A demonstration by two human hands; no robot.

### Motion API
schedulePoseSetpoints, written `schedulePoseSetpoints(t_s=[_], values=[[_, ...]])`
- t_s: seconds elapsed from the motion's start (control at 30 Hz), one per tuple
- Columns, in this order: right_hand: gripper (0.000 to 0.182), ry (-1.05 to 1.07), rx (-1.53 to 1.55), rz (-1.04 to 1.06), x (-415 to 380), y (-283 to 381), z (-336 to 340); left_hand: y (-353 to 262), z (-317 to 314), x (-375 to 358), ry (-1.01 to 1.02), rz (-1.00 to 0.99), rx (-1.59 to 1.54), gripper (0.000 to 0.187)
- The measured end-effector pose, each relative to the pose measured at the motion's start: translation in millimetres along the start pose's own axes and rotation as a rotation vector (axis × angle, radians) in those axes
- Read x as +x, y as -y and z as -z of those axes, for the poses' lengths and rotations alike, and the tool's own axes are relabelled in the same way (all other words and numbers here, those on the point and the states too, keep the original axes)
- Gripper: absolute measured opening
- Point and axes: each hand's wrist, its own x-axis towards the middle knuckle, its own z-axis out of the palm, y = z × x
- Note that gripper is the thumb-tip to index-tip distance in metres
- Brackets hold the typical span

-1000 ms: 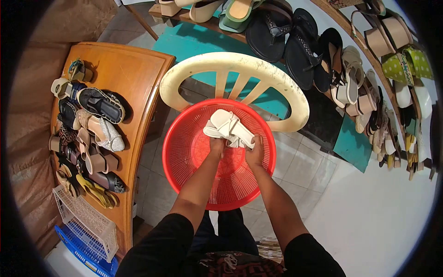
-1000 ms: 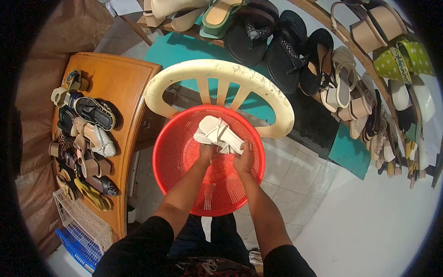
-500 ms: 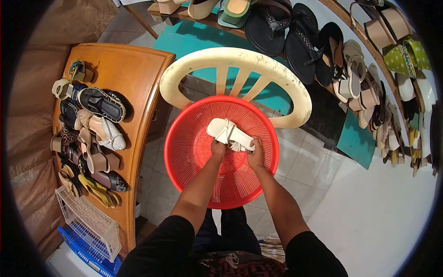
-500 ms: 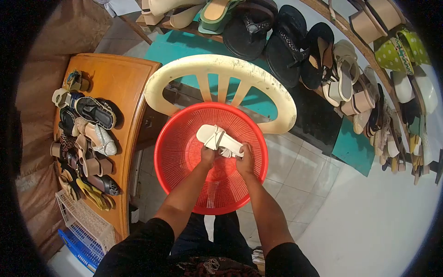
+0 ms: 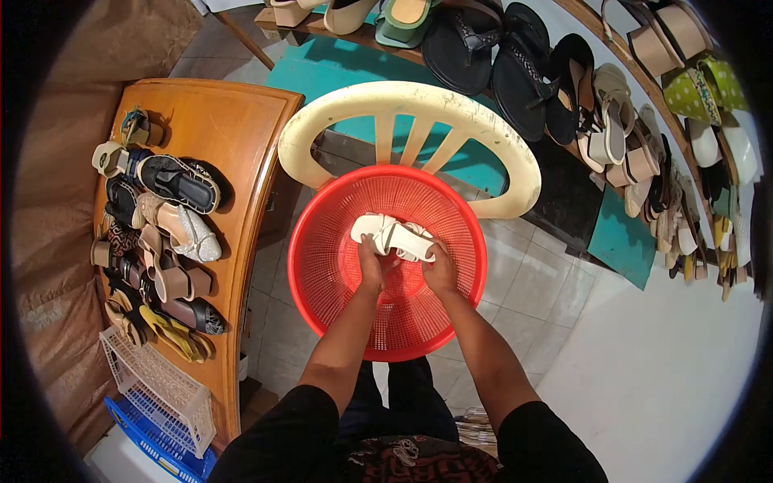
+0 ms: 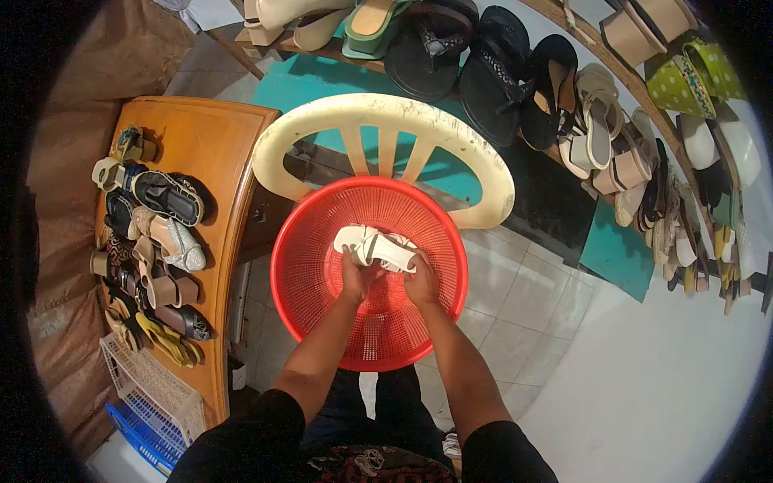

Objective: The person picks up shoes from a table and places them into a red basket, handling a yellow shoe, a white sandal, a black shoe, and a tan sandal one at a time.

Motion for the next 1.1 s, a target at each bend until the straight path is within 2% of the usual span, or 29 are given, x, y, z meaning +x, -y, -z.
schedulePoseSetpoints(t_s=[0.03,0.13,0.2,0.37,0.43,0.5,0.57,0.6,0.67,0.77,0.83,0.97,1.03,1.1], values=[[0.028,-0.001,0.065,0.027,-1,-1,1,-1,4,6,0.029,-0.002,0.079,0.053],[0.026,0.018,0.105,0.102,-5,-6,4,-8,8,11,0.010,0.074,0.070,0.045],[0.026,0.032,0.073,0.155,-6,-9,7,-14,4,6,-0.006,0.063,0.067,0.046],[0.031,-0.053,0.079,0.052,-16,-4,21,-28,-5,-7,0.037,0.072,0.026,0.049],[0.033,-0.054,0.081,0.069,-21,4,31,-29,-3,-14,-0.091,0.113,0.221,0.051],[0.035,-0.047,0.085,0.086,-35,14,42,-32,-1,-26,-0.065,0.115,0.215,0.054],[0.035,-0.042,0.133,0.028,-53,25,53,-51,-13,-55,-0.116,0.241,0.215,0.050],[0.035,-0.032,0.134,0.062,-60,29,57,-55,-12,-63,-0.119,0.212,0.195,0.050],[0.034,-0.082,0.049,0.094,-77,22,59,-48,2,-70,-0.141,0.255,0.334,0.054],[0.033,-0.120,0.040,0.160,-105,31,69,-34,32,-70,-0.111,0.279,0.286,0.058],[0.033,-0.059,0.139,0.081,-112,33,71,-49,25,-101,-0.102,0.231,0.269,0.059],[0.031,0.032,0.244,0.120,-117,47,84,-86,15,-148,-0.084,0.163,0.330,0.059],[0.027,0.202,0.423,0.004,-117,53,87,-104,16,-169,-0.090,0.119,0.322,0.058],[0.026,0.260,0.437,0.033,-122,70,91,-116,21,-193,-0.099,0.070,0.304,0.058]])
